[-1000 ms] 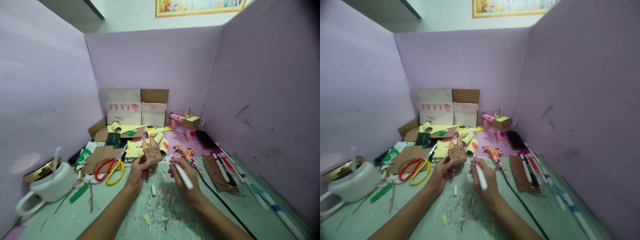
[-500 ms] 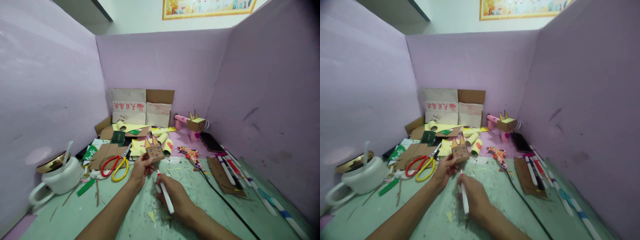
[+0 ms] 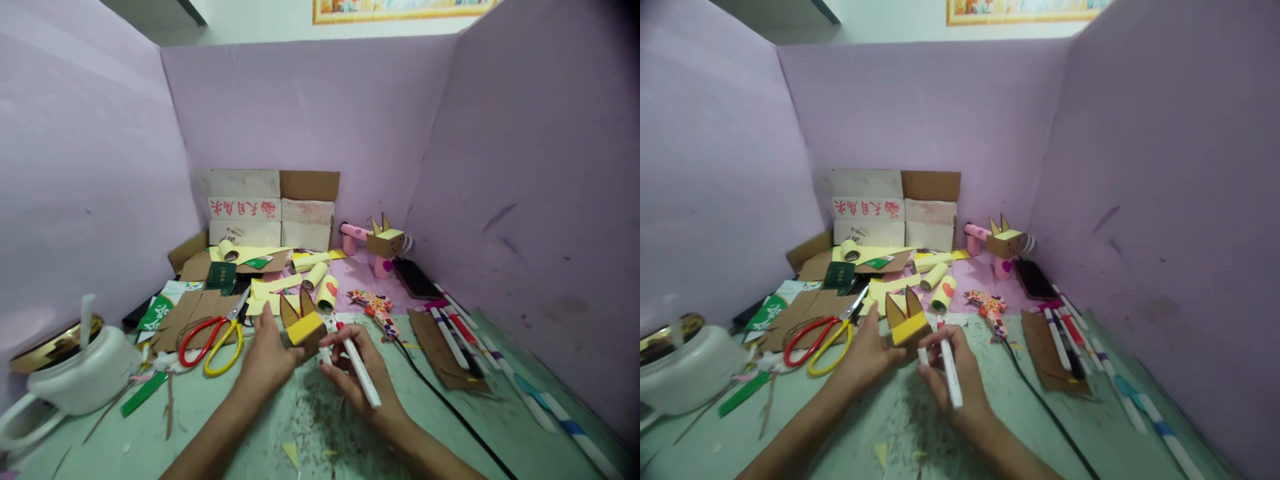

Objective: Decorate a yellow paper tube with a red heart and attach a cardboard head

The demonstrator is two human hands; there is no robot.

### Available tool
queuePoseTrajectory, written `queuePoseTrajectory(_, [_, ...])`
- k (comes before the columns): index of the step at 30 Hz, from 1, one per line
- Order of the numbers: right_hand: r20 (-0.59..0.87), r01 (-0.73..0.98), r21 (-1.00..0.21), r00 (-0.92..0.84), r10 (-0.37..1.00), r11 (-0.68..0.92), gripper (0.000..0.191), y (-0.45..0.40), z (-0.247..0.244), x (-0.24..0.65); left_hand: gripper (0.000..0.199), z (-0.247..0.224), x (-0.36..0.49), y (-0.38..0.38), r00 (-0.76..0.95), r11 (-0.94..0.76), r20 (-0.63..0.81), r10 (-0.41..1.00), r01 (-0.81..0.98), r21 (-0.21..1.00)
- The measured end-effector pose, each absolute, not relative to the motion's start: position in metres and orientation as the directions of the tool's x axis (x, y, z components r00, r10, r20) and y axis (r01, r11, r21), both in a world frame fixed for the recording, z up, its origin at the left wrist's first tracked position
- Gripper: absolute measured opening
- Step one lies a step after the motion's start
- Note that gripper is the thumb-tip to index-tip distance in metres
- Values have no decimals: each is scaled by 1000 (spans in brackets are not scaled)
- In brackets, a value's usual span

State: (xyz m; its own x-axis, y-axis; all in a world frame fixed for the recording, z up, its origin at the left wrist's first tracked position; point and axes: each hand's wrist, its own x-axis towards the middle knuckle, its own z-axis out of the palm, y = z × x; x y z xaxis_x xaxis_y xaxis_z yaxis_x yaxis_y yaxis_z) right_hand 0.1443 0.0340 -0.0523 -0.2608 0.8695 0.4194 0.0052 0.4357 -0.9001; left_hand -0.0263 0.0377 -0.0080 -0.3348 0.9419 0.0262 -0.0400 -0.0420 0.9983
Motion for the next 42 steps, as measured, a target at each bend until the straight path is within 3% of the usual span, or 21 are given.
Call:
queuePoseTrajectory(2, [423, -66, -905, -238, 874, 420, 28, 34, -53, 143, 60, 6, -25, 28, -547, -74, 213, 810, 265, 961])
queuePoseTrajectory(4, [445, -112, -896, -207, 872, 430, 30, 32, -52, 141, 45, 16, -22, 17, -576, -81, 302, 760, 378, 922])
queuePoseTrajectory(6, [478, -146, -877, -177, 861, 457, 32, 31, -50, 139, 22, 20, -16, 9, -500, -102, 313, 807, 404, 909])
queuePoseTrajectory(8, [514, -176, -855, -151, 845, 488, 34, 29, -48, 138, 10, 19, -9, 4, -329, -63, 222, 918, 433, 899])
queuePoseTrajectory(12, [588, -192, -806, -153, 795, 559, 33, 26, -44, 138, 12, 13, 1, 4, -56, -20, 45, 997, 385, 923])
queuePoseTrajectory(19, [581, -127, -814, -199, 789, 567, 29, 29, -45, 140, 15, 3, 5, 10, 16, 113, -113, 993, -6, 994])
queuePoseTrajectory(22, [588, -86, -807, -214, 780, 585, 28, 31, -46, 143, 19, 3, 6, 10, 55, 135, -131, 990, -89, 987])
queuePoseTrajectory(25, [559, -71, -825, -249, 791, 561, 24, 31, -40, 146, 12, 7, 7, 10, -1, 105, -105, 994, -68, 992])
queuePoseTrajectory(28, [488, -118, -872, -172, 856, 474, 14, 35, -30, 153, 8, 9, 7, 10, -66, 42, -43, 997, -16, 999])
queuePoseTrajectory(32, [379, -233, -903, -37, 925, 361, 36, 41, -20, 163, 3, 0, 5, 10, -12, -14, 15, 1000, 86, 996])
queuePoseTrajectory(35, [349, -249, -908, -1, 937, 338, 45, 44, -15, 168, 2, -8, 4, 9, 29, -145, 143, 989, 237, 961])
queuePoseTrajectory(38, [358, -238, -904, 28, 933, 354, 47, 43, -11, 168, 8, -12, 4, 8, 51, -267, 266, 963, 346, 899])
queuePoseTrajectory(42, [391, -214, -891, 90, 916, 402, 42, 42, -8, 167, 12, -13, 3, 9, 64, -322, 321, 945, 365, 874])
